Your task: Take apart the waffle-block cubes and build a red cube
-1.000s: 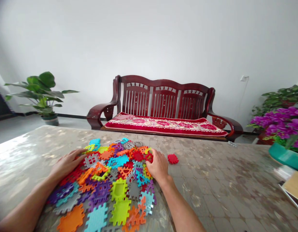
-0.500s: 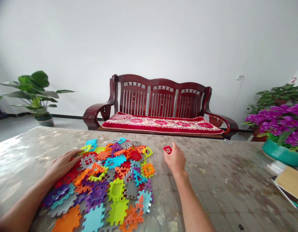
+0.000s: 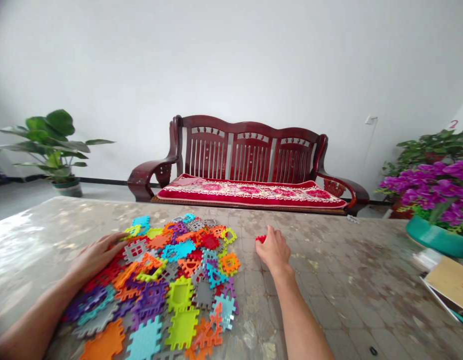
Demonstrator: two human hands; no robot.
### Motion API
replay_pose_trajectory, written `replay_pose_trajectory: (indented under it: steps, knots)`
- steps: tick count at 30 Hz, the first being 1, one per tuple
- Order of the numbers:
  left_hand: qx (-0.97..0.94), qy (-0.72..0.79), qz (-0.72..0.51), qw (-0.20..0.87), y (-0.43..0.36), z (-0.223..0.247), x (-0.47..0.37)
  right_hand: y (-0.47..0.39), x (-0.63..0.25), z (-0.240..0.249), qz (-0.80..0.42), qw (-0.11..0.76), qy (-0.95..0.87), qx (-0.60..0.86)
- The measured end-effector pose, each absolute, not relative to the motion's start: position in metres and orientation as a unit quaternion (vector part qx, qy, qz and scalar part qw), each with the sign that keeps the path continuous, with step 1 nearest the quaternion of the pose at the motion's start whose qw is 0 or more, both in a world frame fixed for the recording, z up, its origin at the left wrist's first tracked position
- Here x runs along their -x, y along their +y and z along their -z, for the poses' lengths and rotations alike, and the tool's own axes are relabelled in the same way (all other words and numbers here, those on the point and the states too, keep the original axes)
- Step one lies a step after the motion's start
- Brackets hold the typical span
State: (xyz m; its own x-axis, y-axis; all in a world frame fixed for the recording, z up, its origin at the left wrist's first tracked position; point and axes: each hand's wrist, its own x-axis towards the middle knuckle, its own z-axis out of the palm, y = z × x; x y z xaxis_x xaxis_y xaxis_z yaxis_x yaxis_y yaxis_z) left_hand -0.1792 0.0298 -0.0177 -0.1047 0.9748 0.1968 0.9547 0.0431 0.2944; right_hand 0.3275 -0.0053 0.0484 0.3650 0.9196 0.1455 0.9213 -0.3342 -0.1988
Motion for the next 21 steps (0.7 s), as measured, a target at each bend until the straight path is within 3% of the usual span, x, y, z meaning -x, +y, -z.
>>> replay_pose_trajectory:
  steps: [21]
  knots:
    - [-0.661,0.73,-0.171,0.026,0.026,0.013,0.174,0.001,-0.331,-0.031,0.02,0.111,-0.599,0.793]
